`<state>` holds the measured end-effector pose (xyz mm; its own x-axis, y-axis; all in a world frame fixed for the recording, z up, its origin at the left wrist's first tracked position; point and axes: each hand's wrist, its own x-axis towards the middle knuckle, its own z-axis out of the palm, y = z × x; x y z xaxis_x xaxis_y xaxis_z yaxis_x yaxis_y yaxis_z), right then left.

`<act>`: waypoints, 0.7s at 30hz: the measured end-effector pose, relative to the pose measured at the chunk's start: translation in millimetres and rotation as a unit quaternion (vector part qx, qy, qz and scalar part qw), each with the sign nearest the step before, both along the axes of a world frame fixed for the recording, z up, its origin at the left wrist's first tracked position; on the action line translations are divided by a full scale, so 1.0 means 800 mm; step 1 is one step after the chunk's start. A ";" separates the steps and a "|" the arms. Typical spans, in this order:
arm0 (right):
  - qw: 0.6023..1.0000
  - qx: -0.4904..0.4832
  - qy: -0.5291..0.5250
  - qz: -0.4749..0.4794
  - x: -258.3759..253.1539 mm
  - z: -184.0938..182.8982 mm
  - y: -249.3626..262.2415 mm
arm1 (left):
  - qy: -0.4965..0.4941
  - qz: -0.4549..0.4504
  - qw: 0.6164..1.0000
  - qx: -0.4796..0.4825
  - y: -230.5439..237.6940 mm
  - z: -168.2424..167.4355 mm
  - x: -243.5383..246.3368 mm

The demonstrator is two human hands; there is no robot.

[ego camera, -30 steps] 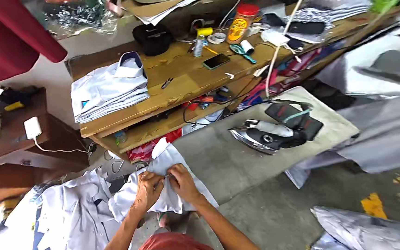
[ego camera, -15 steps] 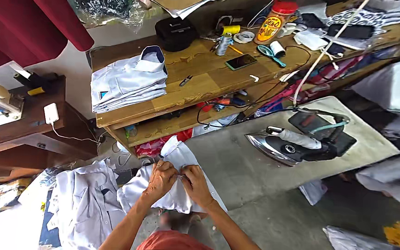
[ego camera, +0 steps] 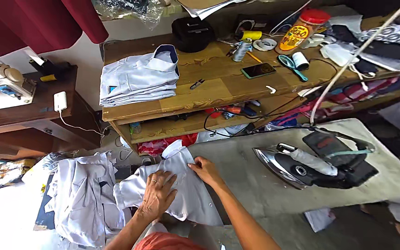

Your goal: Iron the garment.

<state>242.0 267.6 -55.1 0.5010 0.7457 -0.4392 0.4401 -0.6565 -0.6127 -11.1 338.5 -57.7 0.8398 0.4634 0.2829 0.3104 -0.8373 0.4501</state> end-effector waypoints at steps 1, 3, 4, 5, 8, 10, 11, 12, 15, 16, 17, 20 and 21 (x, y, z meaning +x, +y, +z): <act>1.000 -0.006 0.003 0.014 0.005 0.000 0.004 | 0.057 0.001 0.998 -0.006 -0.010 0.009 0.014; 0.999 -0.001 0.015 0.036 0.020 -0.004 0.005 | 0.182 -0.014 0.981 -0.062 -0.041 0.017 0.045; 0.999 0.009 0.027 0.046 0.030 -0.007 0.005 | 0.209 -0.011 0.974 -0.082 -0.058 0.013 0.057; 0.997 0.022 0.035 0.061 0.040 -0.010 0.005 | 0.206 0.005 0.975 -0.078 -0.073 0.004 0.064; 0.991 0.045 0.044 0.115 0.057 -0.018 0.004 | 0.123 0.059 0.990 0.015 -0.108 -0.028 0.059; 0.987 0.049 0.052 0.145 0.066 -0.018 0.006 | 0.078 0.056 0.995 0.037 -0.130 -0.036 0.054; 0.984 0.051 0.068 0.156 0.069 -0.018 0.008 | 0.056 0.052 0.997 0.029 -0.140 -0.034 0.050; 0.981 0.048 0.090 0.163 0.071 -0.021 0.012 | 0.033 0.062 0.997 0.013 -0.149 -0.029 0.045; 0.974 0.025 0.166 0.154 0.081 -0.023 0.020 | -0.027 0.278 0.960 -0.032 -0.169 -0.012 0.029; 0.972 0.016 0.186 0.145 0.083 -0.022 0.023 | -0.042 0.396 0.916 -0.058 -0.162 -0.005 0.021; 0.969 0.004 0.204 0.138 0.084 -0.019 0.026 | -0.063 0.506 0.855 -0.092 -0.146 0.000 0.008; 0.964 -0.016 0.236 0.117 0.083 -0.014 0.027 | -0.180 0.685 0.653 -0.270 -0.078 -0.014 -0.045; 0.964 -0.015 0.240 0.114 0.081 -0.013 0.028 | -0.220 0.689 0.611 -0.321 -0.057 -0.025 -0.059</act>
<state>306.5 289.8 -65.6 0.0590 0.7954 -0.6032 0.2459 -0.5972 -0.7635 -58.2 293.1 -77.9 -0.5660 0.7787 -0.2707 0.2519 0.4760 0.8426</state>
